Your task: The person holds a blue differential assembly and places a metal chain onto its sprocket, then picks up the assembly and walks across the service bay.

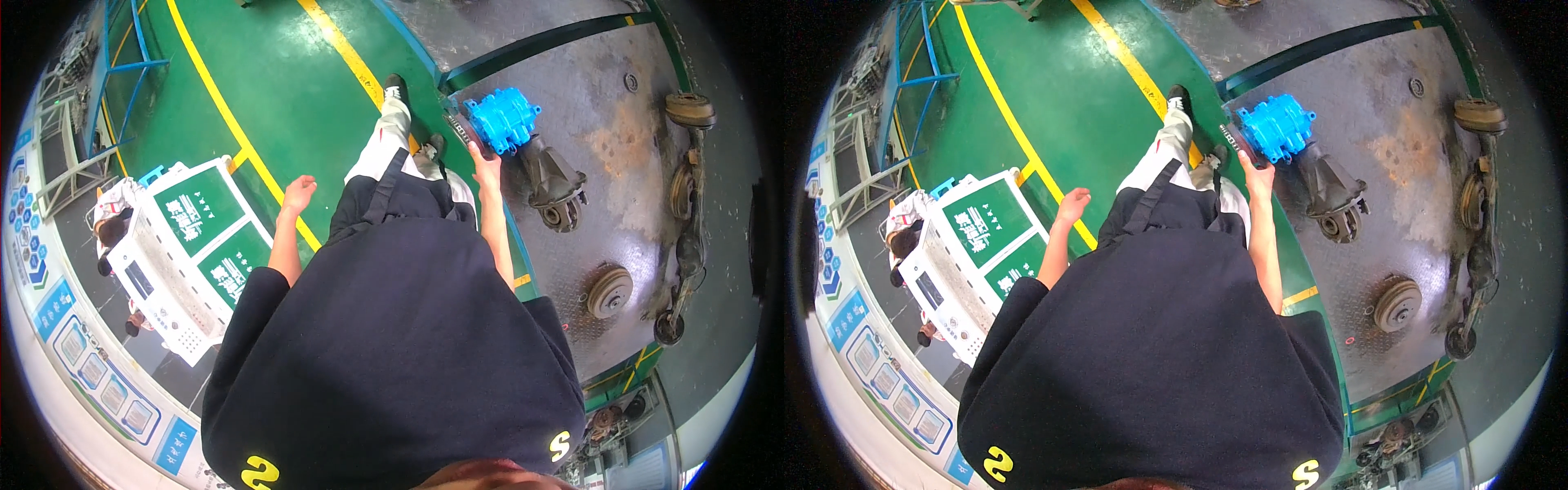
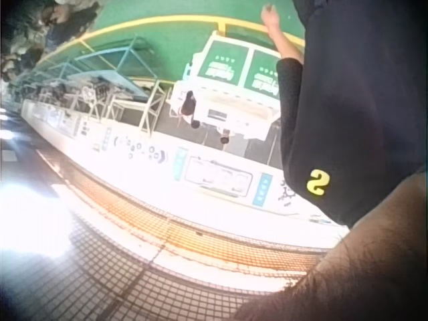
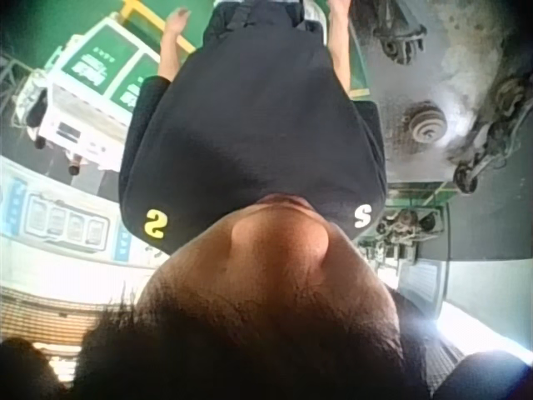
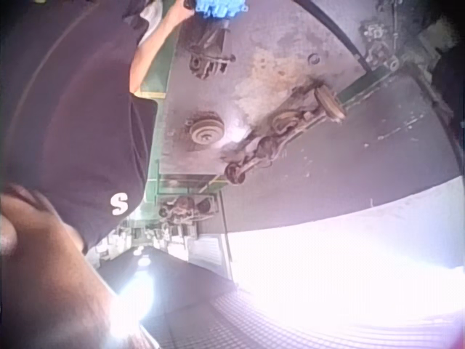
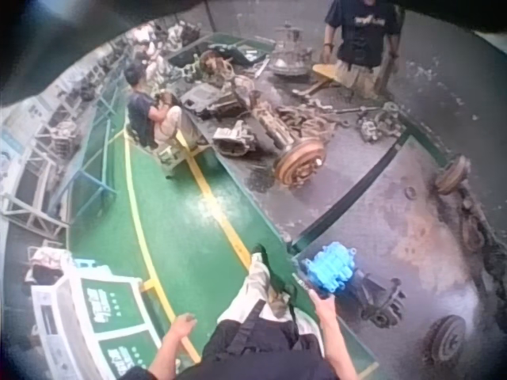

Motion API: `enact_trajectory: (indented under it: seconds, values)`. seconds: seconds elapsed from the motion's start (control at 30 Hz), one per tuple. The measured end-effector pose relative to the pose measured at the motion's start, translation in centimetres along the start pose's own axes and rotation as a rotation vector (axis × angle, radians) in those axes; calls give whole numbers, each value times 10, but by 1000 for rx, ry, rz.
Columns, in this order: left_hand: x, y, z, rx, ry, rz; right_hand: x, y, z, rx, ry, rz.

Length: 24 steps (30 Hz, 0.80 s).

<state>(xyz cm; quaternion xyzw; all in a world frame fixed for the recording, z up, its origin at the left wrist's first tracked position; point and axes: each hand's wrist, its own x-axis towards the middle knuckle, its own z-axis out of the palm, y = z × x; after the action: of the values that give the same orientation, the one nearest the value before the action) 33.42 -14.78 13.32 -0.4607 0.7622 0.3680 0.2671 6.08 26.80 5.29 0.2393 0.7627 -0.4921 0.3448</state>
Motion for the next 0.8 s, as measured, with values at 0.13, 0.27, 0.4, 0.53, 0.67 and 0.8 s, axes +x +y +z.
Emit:
enact_trajectory:
  seconds: [0.13,0.27,0.4,0.53,0.67,0.8]
  values:
    - [-2,-2,-8,-28,40,2,-1,10,10,48,77,44]
    - [2,-15,-7,-9,51,29,10,75,-29,-567,383,159]
    - [3,-19,0,-32,3,-6,23,114,-54,-166,296,287]
    - [-2,-18,-3,23,-14,-35,1,55,-10,-156,160,-141]
    - [-4,-9,-7,-16,9,-30,-2,4,20,4,210,-57]
    - [-14,9,-16,-8,33,-19,9,12,11,104,94,-79]
